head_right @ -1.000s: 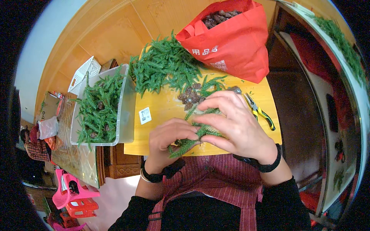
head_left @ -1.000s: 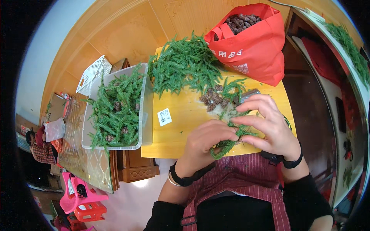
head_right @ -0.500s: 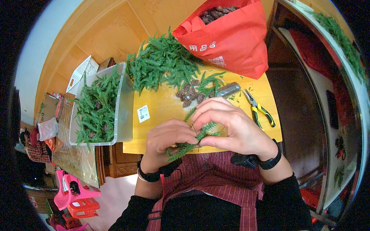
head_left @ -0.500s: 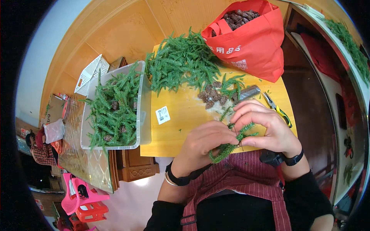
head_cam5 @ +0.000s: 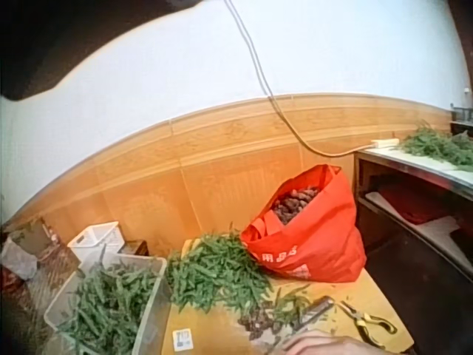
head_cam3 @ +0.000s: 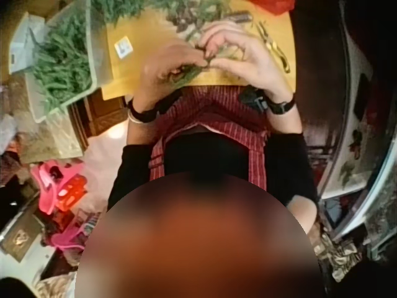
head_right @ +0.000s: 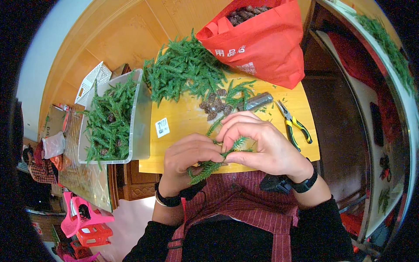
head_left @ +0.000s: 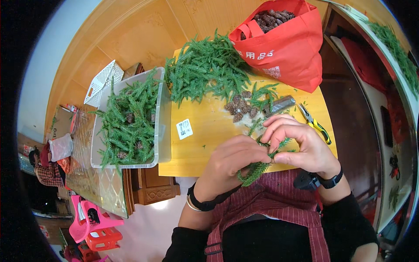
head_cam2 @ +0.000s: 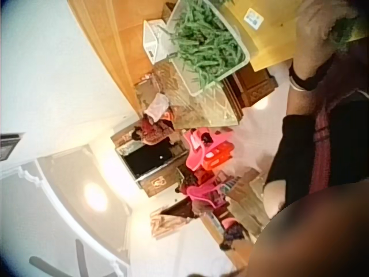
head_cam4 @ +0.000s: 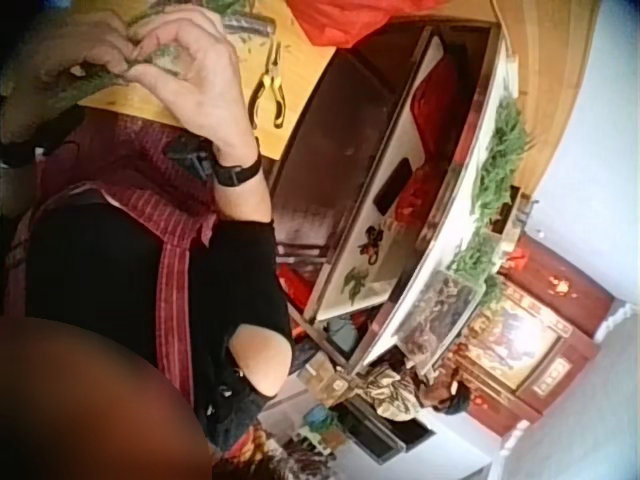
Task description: Trim small green sprigs from larger branches using pliers and place them into a container.
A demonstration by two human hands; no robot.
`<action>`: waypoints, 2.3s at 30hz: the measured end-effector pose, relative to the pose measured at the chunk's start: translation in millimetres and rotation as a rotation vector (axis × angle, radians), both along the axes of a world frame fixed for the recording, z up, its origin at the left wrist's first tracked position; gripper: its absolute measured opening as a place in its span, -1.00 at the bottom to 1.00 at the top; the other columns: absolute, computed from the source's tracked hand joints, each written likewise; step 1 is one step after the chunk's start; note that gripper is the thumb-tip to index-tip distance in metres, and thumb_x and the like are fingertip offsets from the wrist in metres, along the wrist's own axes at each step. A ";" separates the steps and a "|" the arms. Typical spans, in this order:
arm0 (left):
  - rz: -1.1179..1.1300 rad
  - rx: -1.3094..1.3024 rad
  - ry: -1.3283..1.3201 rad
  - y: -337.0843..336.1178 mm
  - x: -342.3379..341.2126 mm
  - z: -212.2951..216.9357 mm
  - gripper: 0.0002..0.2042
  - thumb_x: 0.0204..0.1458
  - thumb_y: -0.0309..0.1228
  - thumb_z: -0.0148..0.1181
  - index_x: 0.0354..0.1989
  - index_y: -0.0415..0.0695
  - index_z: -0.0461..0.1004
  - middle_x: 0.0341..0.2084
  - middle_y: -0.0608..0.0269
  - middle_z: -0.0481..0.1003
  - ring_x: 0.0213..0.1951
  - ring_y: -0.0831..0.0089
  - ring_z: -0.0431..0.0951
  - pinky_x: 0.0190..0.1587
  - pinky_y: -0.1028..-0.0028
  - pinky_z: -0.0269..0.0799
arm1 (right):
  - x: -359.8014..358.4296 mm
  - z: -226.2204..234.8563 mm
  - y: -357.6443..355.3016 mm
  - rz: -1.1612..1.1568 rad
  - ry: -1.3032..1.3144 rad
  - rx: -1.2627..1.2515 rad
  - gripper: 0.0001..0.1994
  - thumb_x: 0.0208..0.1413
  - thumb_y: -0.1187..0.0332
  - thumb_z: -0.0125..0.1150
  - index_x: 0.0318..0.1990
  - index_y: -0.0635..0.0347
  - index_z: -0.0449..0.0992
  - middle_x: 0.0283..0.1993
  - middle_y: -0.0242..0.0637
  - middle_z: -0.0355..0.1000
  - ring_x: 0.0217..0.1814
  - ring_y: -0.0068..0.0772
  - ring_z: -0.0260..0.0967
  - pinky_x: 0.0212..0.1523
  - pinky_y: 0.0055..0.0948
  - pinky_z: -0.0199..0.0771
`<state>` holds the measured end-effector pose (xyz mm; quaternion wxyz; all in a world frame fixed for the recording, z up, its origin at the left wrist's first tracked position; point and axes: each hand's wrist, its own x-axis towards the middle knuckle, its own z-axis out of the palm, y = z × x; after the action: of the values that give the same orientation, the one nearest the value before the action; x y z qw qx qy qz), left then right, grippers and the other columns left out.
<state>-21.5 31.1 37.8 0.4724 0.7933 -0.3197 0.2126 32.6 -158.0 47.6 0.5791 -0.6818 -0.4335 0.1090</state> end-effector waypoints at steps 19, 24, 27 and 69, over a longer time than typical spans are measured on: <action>0.039 -0.015 0.041 -6.5 -5.8 3.2 -0.84 -0.34 -0.56 0.30 -0.52 -0.13 0.47 -0.49 0.24 0.54 -0.44 0.33 0.52 -0.35 0.44 0.40 | 1.7 7.4 -5.5 -0.078 -0.272 0.017 -0.89 -0.28 0.45 0.27 -0.56 0.13 0.43 -0.20 -0.31 0.43 0.08 -0.12 0.20 0.07 -0.20 0.16; 0.166 0.045 -0.061 -9.6 -8.0 -3.3 -0.82 -0.34 -0.58 0.28 -0.48 -0.14 0.47 -0.47 0.24 0.53 -0.41 0.32 0.52 -0.35 0.42 0.41 | -5.8 -1.7 5.4 -0.289 -0.422 -0.011 -0.87 -0.32 0.47 0.26 -0.59 0.14 0.40 -0.27 -0.31 0.43 0.05 -0.09 0.23 0.03 -0.20 0.21; 0.276 0.104 -0.156 -12.8 -6.4 -5.1 -0.80 -0.34 -0.60 0.28 -0.46 -0.15 0.47 -0.44 0.23 0.53 -0.40 0.30 0.51 -0.33 0.43 0.41 | -8.8 -21.3 11.6 -0.427 -0.430 0.016 -0.85 -0.34 0.47 0.26 -0.56 0.14 0.38 -0.28 -0.30 0.43 0.05 -0.08 0.22 0.04 -0.20 0.20; -0.825 -0.730 0.806 20.7 -7.9 -11.3 -0.75 -0.44 -0.53 0.44 -0.61 -0.16 0.43 -0.58 0.16 0.47 -0.44 0.33 0.43 -0.37 0.40 0.29 | -36.1 19.8 -75.6 -0.031 -0.149 -0.383 -0.72 -0.23 0.22 0.32 -0.57 0.27 0.43 -0.42 -0.18 0.42 -0.06 -0.01 0.31 -0.09 -0.22 0.30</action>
<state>-29.5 51.8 26.5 0.8343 0.4135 -0.3030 -0.2029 -3.4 -233.6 67.4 0.4068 -0.7922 -0.4360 0.1298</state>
